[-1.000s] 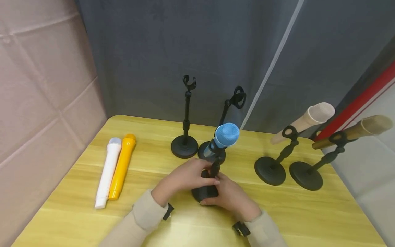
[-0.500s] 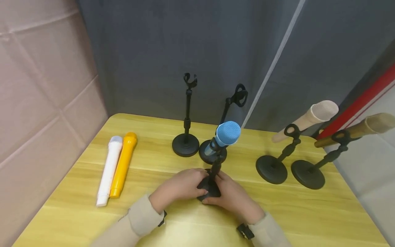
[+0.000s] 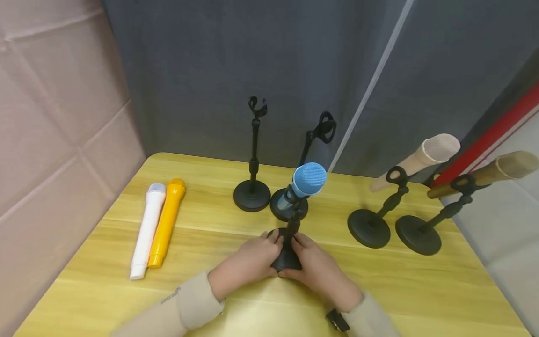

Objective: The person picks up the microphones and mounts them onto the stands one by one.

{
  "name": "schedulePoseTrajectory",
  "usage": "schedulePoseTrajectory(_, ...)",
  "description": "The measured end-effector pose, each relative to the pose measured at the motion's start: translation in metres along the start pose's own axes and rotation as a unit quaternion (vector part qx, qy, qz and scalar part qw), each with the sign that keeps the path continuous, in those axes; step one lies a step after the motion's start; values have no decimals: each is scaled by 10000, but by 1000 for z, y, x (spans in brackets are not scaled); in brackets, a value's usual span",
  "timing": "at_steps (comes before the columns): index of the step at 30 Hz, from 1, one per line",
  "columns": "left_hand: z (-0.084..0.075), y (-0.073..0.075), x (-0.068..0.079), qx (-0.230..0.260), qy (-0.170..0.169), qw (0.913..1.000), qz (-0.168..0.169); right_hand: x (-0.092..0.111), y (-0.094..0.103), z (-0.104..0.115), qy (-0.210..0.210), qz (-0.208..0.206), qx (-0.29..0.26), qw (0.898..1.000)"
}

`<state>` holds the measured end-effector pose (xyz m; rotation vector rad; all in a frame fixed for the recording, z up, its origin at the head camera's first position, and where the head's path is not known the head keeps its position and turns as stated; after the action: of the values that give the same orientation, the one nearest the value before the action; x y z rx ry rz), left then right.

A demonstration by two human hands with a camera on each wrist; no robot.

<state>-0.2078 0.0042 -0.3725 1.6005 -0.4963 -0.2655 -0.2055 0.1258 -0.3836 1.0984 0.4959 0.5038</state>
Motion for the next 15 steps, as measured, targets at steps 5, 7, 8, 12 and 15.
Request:
schedulePoseTrajectory(5, -6, 3, 0, -661, -100, 9976, -173, -1, 2, 1, 17, -12, -25, 10000)
schedulePoseTrajectory(7, -8, 3, -1, -838, -153, 9960, -251, -1, 2, 1, -3, 11, -48, 10000)
schedulePoseTrajectory(8, -9, 3, -2, -897, -186, 9954, -270, 0, 2, 0, -22, 20, -53, 10000)
schedulePoseTrajectory(12, -14, 2, -5, -1079, -297, 9933, -291, 2, 4, -2, -114, 20, -25, 9999)
schedulePoseTrajectory(15, -16, 2, -7, -1145, -382, 9921, -326, 4, 6, -4, -217, 12, -22, 9998)
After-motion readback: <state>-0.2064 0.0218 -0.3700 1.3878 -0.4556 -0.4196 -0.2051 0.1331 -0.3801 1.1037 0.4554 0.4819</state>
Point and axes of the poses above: each hand's wrist, its own x-axis away from the middle knuckle, its own y-axis out of the back of the hand, z = x × y, the point moved 6 cm from there along -x, towards the middle knuckle, and after that the axes turned 10 degrees about y, right-handed, at the moved point
